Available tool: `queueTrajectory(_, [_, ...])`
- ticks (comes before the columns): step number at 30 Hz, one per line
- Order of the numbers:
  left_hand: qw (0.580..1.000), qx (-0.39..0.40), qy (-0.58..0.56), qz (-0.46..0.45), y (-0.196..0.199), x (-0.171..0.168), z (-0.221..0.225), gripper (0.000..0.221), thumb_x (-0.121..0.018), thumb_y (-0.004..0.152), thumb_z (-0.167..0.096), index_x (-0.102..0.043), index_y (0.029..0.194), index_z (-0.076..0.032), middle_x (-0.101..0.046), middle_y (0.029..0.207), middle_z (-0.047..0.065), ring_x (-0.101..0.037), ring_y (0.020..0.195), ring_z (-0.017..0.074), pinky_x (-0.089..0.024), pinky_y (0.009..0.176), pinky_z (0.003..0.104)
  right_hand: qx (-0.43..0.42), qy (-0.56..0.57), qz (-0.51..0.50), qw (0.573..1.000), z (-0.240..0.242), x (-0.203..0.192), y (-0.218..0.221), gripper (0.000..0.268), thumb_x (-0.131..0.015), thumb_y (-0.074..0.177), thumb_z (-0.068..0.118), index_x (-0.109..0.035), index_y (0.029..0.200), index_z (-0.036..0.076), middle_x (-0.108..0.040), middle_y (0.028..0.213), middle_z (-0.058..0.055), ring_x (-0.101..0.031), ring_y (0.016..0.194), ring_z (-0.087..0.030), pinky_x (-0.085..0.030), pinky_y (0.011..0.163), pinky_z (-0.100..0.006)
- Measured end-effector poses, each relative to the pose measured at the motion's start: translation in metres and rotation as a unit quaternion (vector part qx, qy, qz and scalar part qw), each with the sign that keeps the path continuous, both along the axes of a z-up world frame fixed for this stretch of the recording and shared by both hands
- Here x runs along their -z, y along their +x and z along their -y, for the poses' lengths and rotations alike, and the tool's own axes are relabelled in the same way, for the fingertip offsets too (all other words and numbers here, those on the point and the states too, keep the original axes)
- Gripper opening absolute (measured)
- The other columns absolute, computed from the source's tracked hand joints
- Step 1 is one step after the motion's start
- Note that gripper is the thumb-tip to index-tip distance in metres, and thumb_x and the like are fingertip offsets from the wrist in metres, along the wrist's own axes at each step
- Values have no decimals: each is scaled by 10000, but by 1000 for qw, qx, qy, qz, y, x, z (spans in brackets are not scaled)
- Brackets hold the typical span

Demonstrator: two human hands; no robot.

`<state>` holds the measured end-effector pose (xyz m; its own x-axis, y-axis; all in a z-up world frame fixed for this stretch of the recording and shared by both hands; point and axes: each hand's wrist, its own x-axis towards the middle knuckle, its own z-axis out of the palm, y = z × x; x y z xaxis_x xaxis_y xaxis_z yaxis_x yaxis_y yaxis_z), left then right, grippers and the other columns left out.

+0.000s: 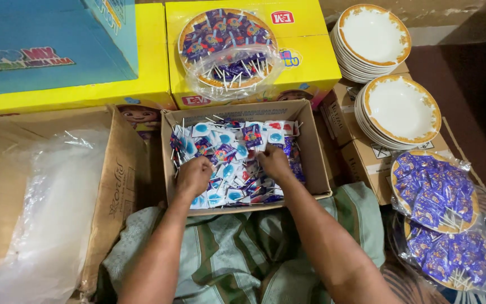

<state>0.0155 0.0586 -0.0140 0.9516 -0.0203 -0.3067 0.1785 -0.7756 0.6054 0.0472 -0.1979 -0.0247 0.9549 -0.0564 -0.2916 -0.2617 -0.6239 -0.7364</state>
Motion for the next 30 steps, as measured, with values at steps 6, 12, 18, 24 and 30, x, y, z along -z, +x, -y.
queueTrajectory(6, [993, -100, -49, -39, -6, 3, -13, 321, -593, 888, -370, -728, 1131, -210, -781, 1132, 9, -660, 1202, 320, -514, 1025, 487, 4, -108, -37, 993, 17, 47, 17, 369, -618, 902, 349, -777, 1114, 92, -763, 1065, -229, -690, 1119, -441, -558, 947, -513])
queueTrajectory(12, [987, -144, -58, -34, -9, 6, -8, 275, -611, 858, -399, -727, 1087, -299, -782, 1049, -107, -689, 1142, 210, -535, 998, 403, 65, -116, -79, 988, 26, 64, 23, 367, -621, 884, 410, -769, 1152, 208, -766, 1105, -152, -693, 1139, -379, -572, 957, -465])
queueTrajectory(18, [977, -171, -129, 0, -17, -11, -5, 246, -691, 864, -357, -754, 1050, -209, -785, 856, -32, -741, 928, 179, -557, 871, 339, 92, -89, -94, 987, 18, 43, 12, 395, -618, 889, 393, -772, 1171, 164, -748, 1151, -210, -663, 1197, -403, -543, 1003, -489])
queueTrajectory(24, [975, -162, -151, 11, -15, -4, -6, 219, -709, 876, -344, -759, 1026, -192, -768, 785, -5, -738, 859, 183, -556, 813, 331, 135, 61, -14, 989, 32, 90, 22, 268, -705, 873, 264, -764, 751, 33, -663, 563, -148, -658, 523, -262, -491, 474, -362])
queueTrajectory(30, [962, -183, -202, 26, -17, 3, -6, 164, -720, 891, -280, -762, 998, -164, -759, 763, 22, -728, 758, 152, -551, 670, 265, 137, 167, -60, 975, 17, 78, 10, 154, -676, 841, 84, -792, 932, 39, -683, 633, -164, -581, 472, -200, -419, 367, -312])
